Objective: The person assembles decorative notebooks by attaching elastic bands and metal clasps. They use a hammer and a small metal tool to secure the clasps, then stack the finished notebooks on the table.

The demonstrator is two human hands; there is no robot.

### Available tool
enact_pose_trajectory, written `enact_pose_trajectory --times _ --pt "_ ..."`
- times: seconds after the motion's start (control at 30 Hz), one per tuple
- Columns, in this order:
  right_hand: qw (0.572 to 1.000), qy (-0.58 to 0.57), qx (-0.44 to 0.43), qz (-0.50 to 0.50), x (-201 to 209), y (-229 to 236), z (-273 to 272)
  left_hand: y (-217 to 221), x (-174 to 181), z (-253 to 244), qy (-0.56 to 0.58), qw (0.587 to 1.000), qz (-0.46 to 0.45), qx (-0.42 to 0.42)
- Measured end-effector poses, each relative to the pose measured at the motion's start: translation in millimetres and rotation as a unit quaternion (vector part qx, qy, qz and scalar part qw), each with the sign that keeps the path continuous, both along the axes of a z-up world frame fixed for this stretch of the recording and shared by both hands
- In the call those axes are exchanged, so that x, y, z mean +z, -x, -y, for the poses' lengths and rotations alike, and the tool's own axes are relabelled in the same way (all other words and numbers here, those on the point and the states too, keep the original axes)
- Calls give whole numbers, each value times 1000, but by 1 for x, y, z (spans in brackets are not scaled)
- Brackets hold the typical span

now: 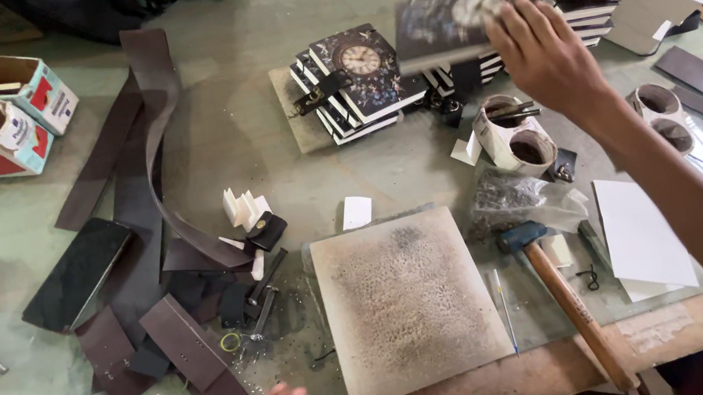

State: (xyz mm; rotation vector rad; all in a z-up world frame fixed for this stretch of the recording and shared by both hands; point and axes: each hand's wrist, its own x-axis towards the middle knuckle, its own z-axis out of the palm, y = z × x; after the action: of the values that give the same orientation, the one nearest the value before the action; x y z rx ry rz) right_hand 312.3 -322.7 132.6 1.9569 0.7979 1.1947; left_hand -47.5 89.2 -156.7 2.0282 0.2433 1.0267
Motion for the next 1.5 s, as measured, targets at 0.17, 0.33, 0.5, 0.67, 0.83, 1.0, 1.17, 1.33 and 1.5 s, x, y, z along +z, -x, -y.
enact_pose_trajectory --times 0.17,0.33,0.5,0.67,0.83,1.0,1.17,1.33,1.5 --pt "985 112 119 63 -3 127 -1 -37 89 15 382 860 -39 -336" --pt "928 150 335 60 -14 221 -47 -72 143 26 452 678 -158 -558" --pt "972 76 208 72 -56 239 -33 -51 143 56 473 694 -232 -491" --pt "865 -442 168 -166 -94 259 -17 -48 147 63 457 768 -171 -415" --pt "618 -657 219 -373 -177 327 -83 -52 143 78 501 741 -158 -418" --pt "687 -645 197 -270 -179 344 -112 -65 144 86 325 823 -217 -412" --pt "807 -485 258 -219 -125 327 -117 -78 146 66 190 942 -37 -273" --pt "828 -423 158 -334 -102 302 -133 -77 131 54 217 953 -30 -209" --pt "856 -401 198 -260 -107 307 -119 -63 120 54 166 962 -6 -215"
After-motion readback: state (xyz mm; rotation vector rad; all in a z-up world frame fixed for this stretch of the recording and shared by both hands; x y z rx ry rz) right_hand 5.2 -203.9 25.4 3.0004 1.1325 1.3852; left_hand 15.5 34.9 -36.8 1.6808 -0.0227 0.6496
